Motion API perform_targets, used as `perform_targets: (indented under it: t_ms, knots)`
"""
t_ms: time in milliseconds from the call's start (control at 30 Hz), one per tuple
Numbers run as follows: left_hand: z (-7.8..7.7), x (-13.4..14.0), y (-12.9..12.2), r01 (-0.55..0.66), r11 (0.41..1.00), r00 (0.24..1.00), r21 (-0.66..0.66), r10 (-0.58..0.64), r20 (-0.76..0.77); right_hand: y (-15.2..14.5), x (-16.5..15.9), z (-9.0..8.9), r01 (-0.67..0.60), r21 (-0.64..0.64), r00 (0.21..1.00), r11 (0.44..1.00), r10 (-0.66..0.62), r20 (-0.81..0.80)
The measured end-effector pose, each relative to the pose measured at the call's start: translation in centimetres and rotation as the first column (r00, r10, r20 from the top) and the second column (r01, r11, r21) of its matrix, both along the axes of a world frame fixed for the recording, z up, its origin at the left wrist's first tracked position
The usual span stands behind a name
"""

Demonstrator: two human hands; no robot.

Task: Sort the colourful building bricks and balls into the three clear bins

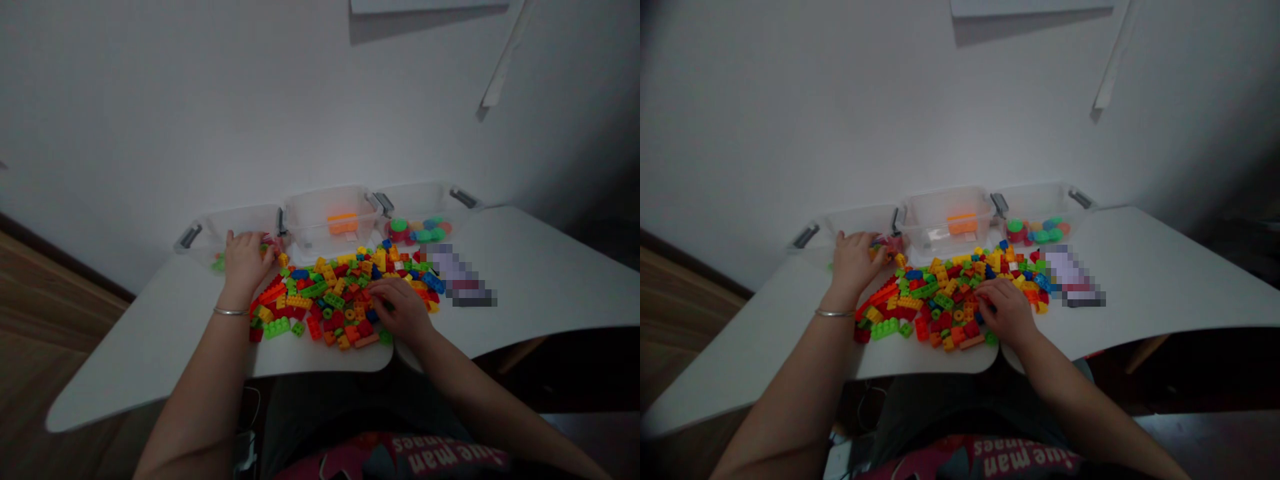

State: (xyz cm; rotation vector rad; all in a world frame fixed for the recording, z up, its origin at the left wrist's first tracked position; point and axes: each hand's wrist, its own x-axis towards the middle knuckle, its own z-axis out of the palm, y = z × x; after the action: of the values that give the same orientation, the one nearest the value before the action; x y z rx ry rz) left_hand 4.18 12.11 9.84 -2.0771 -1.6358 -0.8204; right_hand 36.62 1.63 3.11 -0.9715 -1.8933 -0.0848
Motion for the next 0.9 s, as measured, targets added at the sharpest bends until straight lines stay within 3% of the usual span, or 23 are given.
perform_targets:
  t_ms: [133, 267, 333, 433, 533, 633, 800, 900]
  knots:
    - [0.6, 0.5, -0.3, 0.017, 0.999, 0.996, -0.040, -0.014, 0.086, 0.3, 0.0, -0.3, 0.027, -0.012, 1.000, 1.000, -0.027, 0.014]
    - [1.5, 2.2, -2.1, 0.035, 0.999, 0.996, -0.030, -0.033, 0.078, 0.5, 0.0, -0.4, 0.039, -0.018, 0.999, 0.999, -0.039, 0.023]
    - [1.8, 3.6, -3.4, 0.164, 0.986, 0.986, -0.043, -0.162, 0.040, 0.6, 0.1, -0.4, 0.045, -0.025, 0.999, 0.999, -0.045, 0.029]
    - [1.5, 5.8, -5.3, 0.456, 0.878, 0.886, -0.149, -0.463, -0.019, 0.6, 0.1, -0.5, 0.044, -0.036, 0.999, 0.998, -0.043, 0.033]
    - [0.2, 7.6, -6.6, 0.552, 0.792, 0.808, -0.261, -0.586, -0.071, 0.6, 0.1, -0.5, 0.044, -0.033, 0.998, 0.998, -0.043, 0.037]
    - [-1.2, 8.4, -7.3, 0.507, 0.816, 0.835, -0.278, -0.545, -0.073, 0.5, 0.0, -0.4, 0.051, -0.034, 0.998, 0.998, -0.050, 0.034]
    - [-2.7, 7.8, -7.9, 0.242, 0.934, 0.957, -0.264, -0.275, -0.096, 0.5, -0.1, -0.4, 0.043, -0.050, 0.999, 0.998, -0.043, 0.014]
    - [-3.0, 7.5, -8.0, 0.185, 0.943, 0.968, -0.276, -0.223, -0.114, 0.6, 0.0, -0.4, 0.042, -0.048, 0.999, 0.998, -0.041, 0.021]
